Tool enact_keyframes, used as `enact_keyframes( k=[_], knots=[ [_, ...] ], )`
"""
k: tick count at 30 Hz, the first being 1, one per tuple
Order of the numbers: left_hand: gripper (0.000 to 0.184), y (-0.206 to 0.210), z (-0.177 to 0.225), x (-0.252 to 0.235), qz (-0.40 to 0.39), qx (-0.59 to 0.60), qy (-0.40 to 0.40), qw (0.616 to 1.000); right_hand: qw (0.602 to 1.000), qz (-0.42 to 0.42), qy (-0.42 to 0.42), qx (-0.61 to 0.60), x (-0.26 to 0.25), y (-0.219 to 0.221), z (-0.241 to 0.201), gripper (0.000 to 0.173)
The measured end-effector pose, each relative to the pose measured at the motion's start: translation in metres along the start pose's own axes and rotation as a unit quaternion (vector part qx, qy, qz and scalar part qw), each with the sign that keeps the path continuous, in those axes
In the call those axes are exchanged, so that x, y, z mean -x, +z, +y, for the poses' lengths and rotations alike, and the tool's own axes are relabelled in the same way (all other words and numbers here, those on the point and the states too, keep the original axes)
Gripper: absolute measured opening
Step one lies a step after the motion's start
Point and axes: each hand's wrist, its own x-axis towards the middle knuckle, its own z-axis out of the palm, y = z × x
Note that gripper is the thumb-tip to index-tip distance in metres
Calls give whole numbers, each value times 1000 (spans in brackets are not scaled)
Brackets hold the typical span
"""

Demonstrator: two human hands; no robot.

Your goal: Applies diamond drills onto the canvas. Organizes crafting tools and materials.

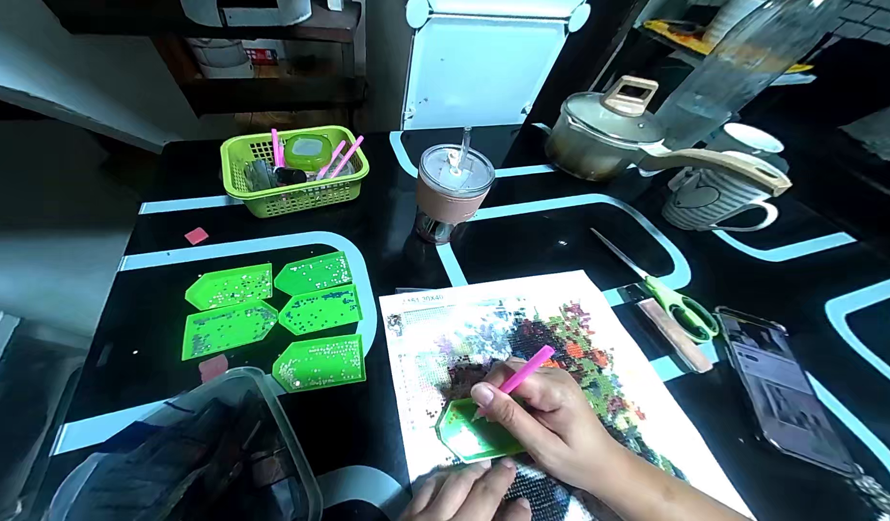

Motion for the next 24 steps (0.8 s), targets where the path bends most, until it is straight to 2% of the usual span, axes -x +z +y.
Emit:
enact_keyframes(
  k=[12,16,19,24],
  knots=[
    [42,1,-1,1,-2,-3,0,1000,1000,4,2,-11,-1,0,1,33],
    [43,-1,-1,0,-7,-6,-2,1000,991,56,91,-81,-6,-2,-1,27],
    [43,-1,-1,0,-16,-9,-2,1000,978,113,166,-61,-18,-7,3,23],
    [43,-2,0,0,-18,-7,-3,1000,983,108,146,-23,-24,-5,14,24]
  ],
)
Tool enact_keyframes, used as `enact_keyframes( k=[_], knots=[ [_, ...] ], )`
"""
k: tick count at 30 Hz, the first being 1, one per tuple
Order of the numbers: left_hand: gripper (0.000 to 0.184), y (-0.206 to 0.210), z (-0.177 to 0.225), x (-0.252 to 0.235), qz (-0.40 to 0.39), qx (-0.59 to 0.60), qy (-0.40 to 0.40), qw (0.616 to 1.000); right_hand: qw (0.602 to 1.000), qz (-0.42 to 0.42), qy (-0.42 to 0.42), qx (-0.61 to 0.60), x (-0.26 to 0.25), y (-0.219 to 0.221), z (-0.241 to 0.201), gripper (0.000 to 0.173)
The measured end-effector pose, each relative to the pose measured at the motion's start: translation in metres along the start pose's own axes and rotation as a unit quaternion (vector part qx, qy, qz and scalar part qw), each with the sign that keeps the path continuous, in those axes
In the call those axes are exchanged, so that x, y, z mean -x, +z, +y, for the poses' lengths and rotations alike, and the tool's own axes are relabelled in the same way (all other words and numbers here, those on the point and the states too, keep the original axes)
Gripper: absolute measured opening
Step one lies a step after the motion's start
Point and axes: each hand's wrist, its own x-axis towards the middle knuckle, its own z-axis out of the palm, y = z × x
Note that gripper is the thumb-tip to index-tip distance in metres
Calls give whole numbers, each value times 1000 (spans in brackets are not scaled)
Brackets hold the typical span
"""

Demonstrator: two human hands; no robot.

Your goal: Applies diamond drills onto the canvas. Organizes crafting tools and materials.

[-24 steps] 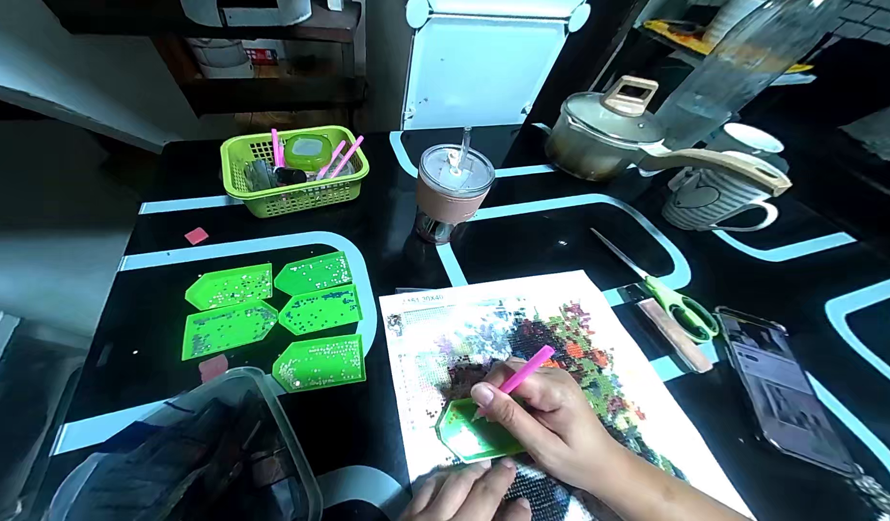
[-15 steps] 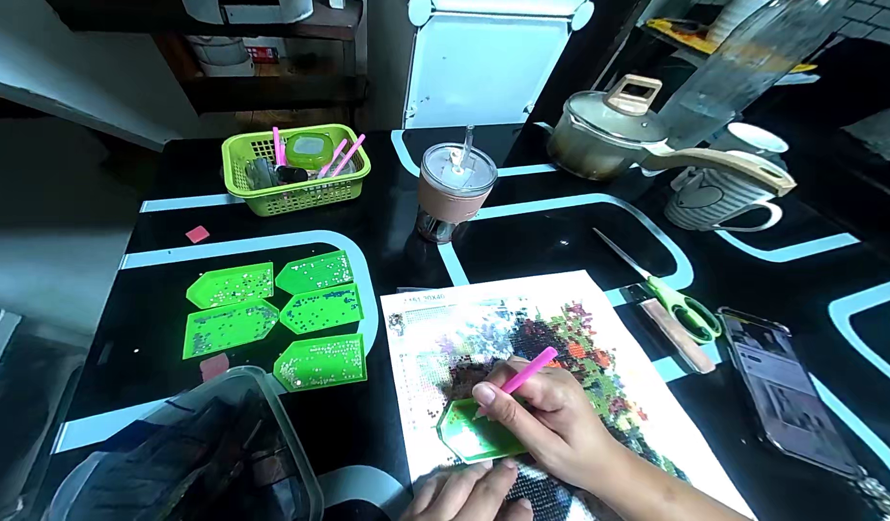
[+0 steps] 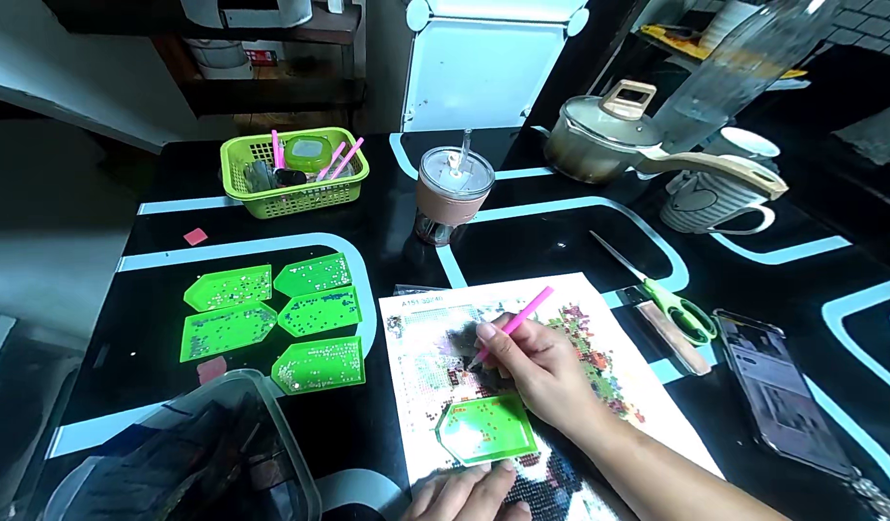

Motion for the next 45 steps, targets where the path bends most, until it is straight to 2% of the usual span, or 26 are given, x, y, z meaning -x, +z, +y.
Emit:
enact_keyframes(
  k=[12,21,27,34,42,45],
  knots=[
    [43,0,1,0,4,1,0,1000,999,-16,-42,20,3,0,3,26],
    [43,-1,1,0,0,4,-2,1000,979,-23,-145,143,9,1,2,31],
    [42,0,0,1,5,0,1,1000,991,-36,-81,97,12,-5,-1,29],
    [42,-1,1,1,9,5,1,1000,991,-6,-87,104,16,1,4,27],
    [41,-1,1,1,10,7,1,1000,985,-19,-109,130,14,-1,3,29],
    [41,0,1,1,10,5,2,1000,992,-34,-75,94,13,-8,-4,27]
  ],
)
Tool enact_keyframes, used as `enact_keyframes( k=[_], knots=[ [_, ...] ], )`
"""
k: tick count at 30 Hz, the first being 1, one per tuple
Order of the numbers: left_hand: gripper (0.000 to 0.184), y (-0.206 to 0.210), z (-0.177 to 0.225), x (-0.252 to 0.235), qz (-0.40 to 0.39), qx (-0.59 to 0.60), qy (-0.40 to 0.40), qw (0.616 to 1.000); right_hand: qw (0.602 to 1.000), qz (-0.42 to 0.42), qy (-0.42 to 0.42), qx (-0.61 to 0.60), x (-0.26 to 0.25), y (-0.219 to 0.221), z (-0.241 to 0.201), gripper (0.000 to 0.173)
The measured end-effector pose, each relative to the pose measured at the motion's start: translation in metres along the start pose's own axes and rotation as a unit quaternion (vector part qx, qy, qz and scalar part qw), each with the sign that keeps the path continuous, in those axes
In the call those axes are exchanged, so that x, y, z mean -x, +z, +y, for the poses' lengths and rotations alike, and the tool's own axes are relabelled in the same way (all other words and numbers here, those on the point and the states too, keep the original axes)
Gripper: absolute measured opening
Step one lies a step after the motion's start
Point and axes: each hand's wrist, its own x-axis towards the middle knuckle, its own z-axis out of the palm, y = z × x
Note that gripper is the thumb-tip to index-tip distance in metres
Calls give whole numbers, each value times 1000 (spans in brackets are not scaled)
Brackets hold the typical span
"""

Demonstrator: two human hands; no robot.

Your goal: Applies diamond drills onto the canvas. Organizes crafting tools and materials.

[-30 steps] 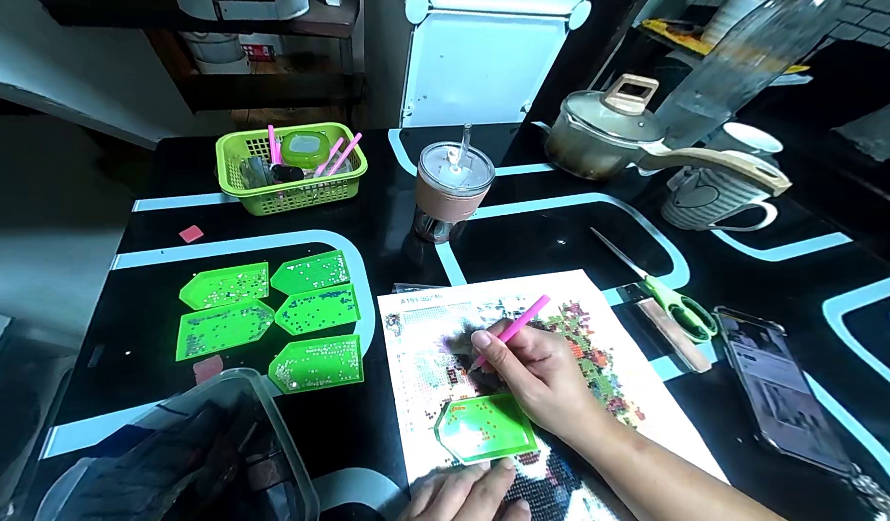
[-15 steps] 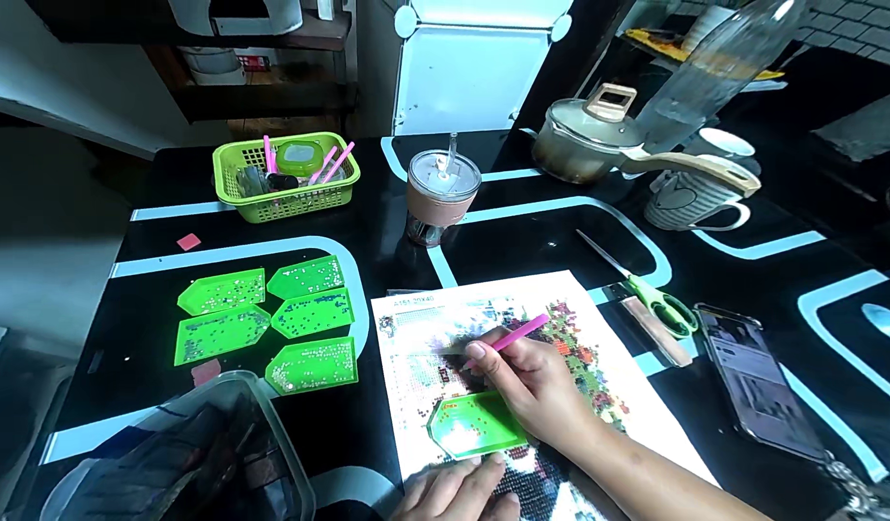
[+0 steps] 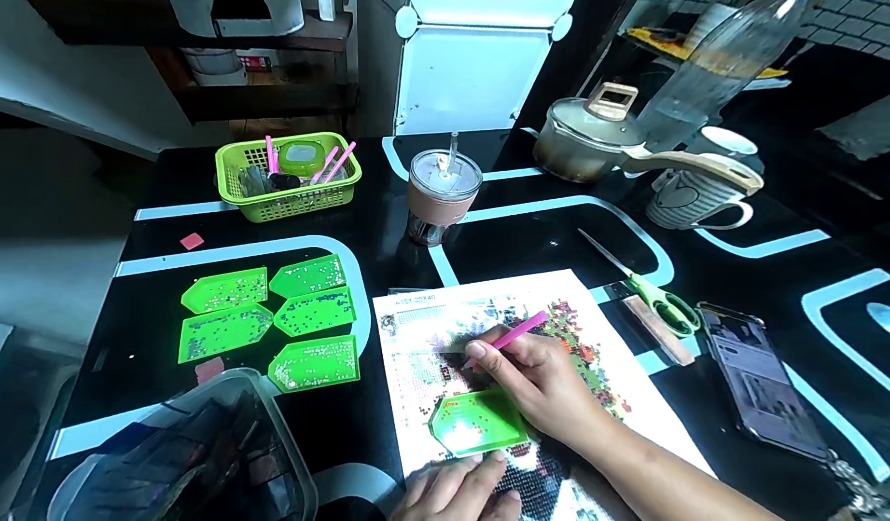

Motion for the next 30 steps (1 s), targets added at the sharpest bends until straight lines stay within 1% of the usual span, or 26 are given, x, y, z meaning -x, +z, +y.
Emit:
enact_keyframes(
  k=[2,5,9,21,23,26,28,30],
  knots=[
    [41,0,0,0,-2,-2,2,1000,998,8,14,-63,3,-5,-5,25],
    [42,0,0,0,1,0,0,1000,995,-11,-11,-99,14,-7,-9,29],
    [41,0,0,-1,7,1,1,1000,996,-42,-37,-70,24,-4,-5,34],
    [40,1,0,0,8,8,1,1000,994,-56,-74,-49,25,-1,-5,34],
    [40,1,0,0,4,9,-1,1000,994,-48,-45,-89,24,-1,-4,33],
    [41,-1,0,-1,-4,7,-2,1000,986,-2,66,-151,15,-2,-7,26],
    [41,0,-1,0,-4,3,1,1000,983,31,114,-138,6,-2,-6,23],
    [41,0,-1,-1,-6,1,1,1000,984,40,123,-122,-3,0,-4,22]
  ],
)
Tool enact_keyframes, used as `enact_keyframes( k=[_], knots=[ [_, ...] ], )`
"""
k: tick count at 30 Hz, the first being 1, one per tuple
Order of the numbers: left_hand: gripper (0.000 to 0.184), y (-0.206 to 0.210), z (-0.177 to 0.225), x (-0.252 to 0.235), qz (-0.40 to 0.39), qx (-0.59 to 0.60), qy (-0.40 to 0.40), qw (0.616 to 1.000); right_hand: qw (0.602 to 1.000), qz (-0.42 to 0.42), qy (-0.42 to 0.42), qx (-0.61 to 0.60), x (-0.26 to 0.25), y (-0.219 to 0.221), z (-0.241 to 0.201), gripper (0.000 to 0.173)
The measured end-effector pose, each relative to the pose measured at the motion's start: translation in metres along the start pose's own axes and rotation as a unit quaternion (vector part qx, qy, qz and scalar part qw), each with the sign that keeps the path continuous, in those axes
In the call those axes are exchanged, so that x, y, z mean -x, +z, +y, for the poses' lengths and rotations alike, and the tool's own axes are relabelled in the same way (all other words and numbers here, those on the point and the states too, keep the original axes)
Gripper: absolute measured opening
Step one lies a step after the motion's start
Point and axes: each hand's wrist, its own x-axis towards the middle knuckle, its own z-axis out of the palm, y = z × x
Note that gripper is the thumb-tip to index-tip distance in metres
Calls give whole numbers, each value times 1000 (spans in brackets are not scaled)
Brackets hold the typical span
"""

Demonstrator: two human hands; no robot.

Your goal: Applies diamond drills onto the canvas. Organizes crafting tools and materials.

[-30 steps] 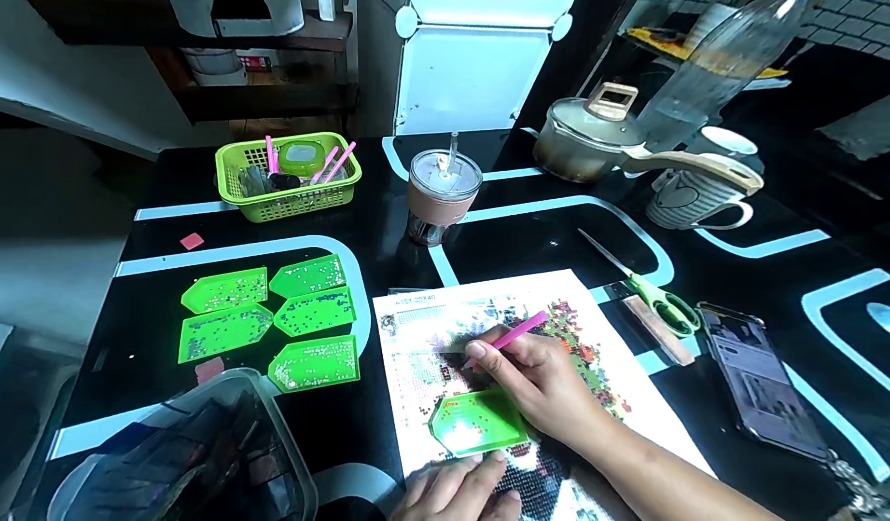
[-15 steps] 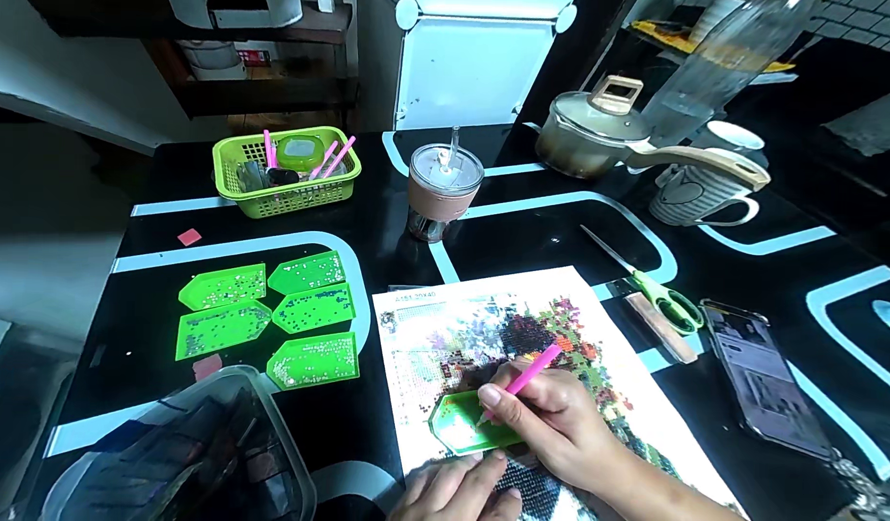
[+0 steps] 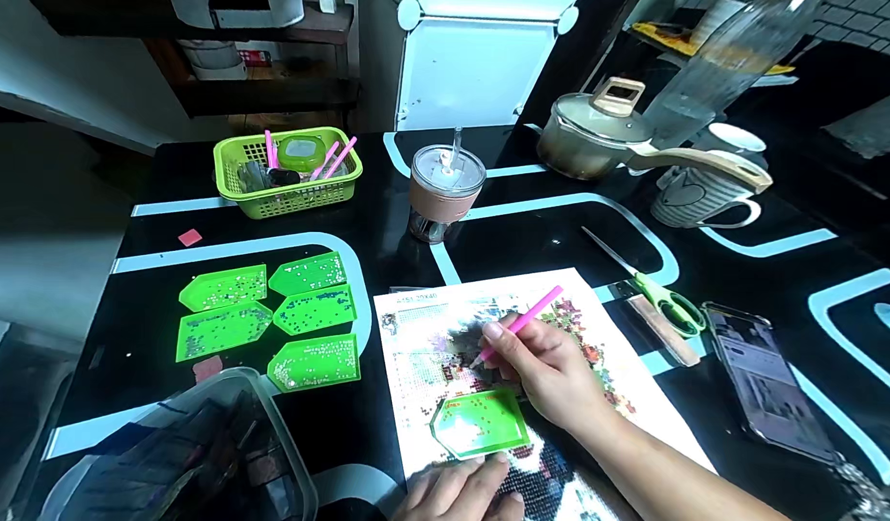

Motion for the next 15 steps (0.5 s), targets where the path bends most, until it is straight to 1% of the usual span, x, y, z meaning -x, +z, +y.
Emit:
enact_keyframes(
  k=[5,12,15],
  knots=[
    [42,-1,1,0,-8,2,-6,1000,998,-21,-52,35,-6,8,5,24],
    [42,0,0,0,-5,-4,-3,1000,998,3,-53,28,-6,6,7,24],
    [42,0,0,0,-2,-3,-3,1000,997,-7,-73,32,-4,5,8,25]
  ],
)
